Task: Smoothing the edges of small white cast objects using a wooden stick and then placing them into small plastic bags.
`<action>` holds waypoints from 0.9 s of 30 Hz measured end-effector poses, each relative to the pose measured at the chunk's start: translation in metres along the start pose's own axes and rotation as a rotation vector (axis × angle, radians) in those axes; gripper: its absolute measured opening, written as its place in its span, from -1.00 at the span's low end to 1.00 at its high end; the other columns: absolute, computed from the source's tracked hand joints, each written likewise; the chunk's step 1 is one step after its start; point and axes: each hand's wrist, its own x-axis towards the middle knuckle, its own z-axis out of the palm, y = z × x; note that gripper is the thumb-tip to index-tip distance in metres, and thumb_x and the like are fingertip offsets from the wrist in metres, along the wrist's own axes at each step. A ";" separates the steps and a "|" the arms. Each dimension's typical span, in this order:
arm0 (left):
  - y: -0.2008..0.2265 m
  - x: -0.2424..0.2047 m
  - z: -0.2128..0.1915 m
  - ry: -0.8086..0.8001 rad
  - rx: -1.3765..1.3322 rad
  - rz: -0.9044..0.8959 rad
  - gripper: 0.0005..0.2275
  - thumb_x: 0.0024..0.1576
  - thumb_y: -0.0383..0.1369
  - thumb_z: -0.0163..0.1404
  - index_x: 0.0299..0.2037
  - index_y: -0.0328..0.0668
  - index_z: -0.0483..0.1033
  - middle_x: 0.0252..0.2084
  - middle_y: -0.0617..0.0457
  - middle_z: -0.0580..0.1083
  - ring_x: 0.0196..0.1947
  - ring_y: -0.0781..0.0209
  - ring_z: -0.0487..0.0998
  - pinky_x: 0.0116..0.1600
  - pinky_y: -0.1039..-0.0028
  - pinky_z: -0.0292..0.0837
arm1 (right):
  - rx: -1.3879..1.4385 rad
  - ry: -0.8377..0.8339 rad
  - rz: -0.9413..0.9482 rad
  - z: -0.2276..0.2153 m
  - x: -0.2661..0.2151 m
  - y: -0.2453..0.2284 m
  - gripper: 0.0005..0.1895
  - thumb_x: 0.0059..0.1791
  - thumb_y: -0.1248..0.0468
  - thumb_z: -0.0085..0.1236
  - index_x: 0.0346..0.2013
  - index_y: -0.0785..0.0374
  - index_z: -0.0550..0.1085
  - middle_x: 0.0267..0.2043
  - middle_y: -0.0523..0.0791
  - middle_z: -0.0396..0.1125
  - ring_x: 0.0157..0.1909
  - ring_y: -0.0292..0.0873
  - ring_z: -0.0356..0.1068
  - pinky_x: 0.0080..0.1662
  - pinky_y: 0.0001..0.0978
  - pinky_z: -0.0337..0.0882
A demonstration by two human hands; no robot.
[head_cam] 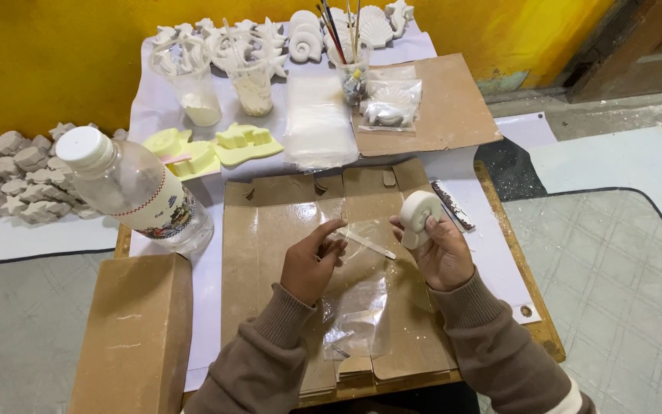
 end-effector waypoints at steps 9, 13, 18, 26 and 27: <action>-0.011 0.007 0.001 0.139 0.094 0.236 -0.80 0.05 -0.60 0.16 -0.20 -0.07 0.64 -0.40 0.01 0.63 -0.37 0.12 0.69 -0.23 0.47 0.60 | 0.001 -0.042 0.004 -0.012 0.002 0.007 -0.62 0.03 0.23 0.06 0.10 0.34 0.36 0.00 0.22 0.46 0.09 0.20 0.48 0.18 0.13 0.45; -0.004 0.007 0.000 0.178 0.049 0.194 -0.79 -0.04 -0.60 0.24 -0.29 -0.03 0.68 -0.50 0.09 0.61 -0.45 0.18 0.68 -0.25 0.48 0.60 | 0.008 -0.044 -0.033 -0.004 0.006 0.005 -0.62 0.01 0.29 0.09 0.09 0.37 0.34 -0.03 0.22 0.47 0.04 0.22 0.49 0.11 0.10 0.50; 0.005 0.002 -0.002 0.299 0.005 0.252 -0.65 -0.14 -0.55 0.35 -0.13 -0.09 0.63 -0.63 0.00 0.44 -0.59 0.23 0.50 -0.34 0.40 0.53 | -0.029 -0.058 -0.061 -0.014 0.007 0.011 -0.59 0.00 0.28 0.11 0.11 0.35 0.34 -0.03 0.19 0.47 0.02 0.14 0.51 0.11 0.10 0.51; -0.002 0.002 0.003 0.215 0.017 0.313 -0.78 -0.07 -0.57 0.28 -0.30 0.01 0.65 -0.54 0.08 0.55 -0.51 0.19 0.58 -0.37 0.49 0.56 | 0.078 -0.278 -0.057 -0.013 -0.004 0.011 -0.59 -0.05 0.25 0.22 0.04 0.29 0.36 -0.11 0.23 0.50 0.08 0.30 0.48 0.21 0.38 0.33; -0.002 0.003 0.001 0.181 0.034 0.351 -0.79 -0.04 -0.60 0.25 -0.32 0.02 0.65 -0.51 0.08 0.56 -0.47 0.12 0.61 -0.33 0.42 0.58 | 0.094 -0.337 -0.082 -0.016 -0.005 0.012 -0.58 -0.06 0.27 0.24 0.04 0.29 0.35 -0.14 0.24 0.50 0.07 0.32 0.48 0.22 0.39 0.33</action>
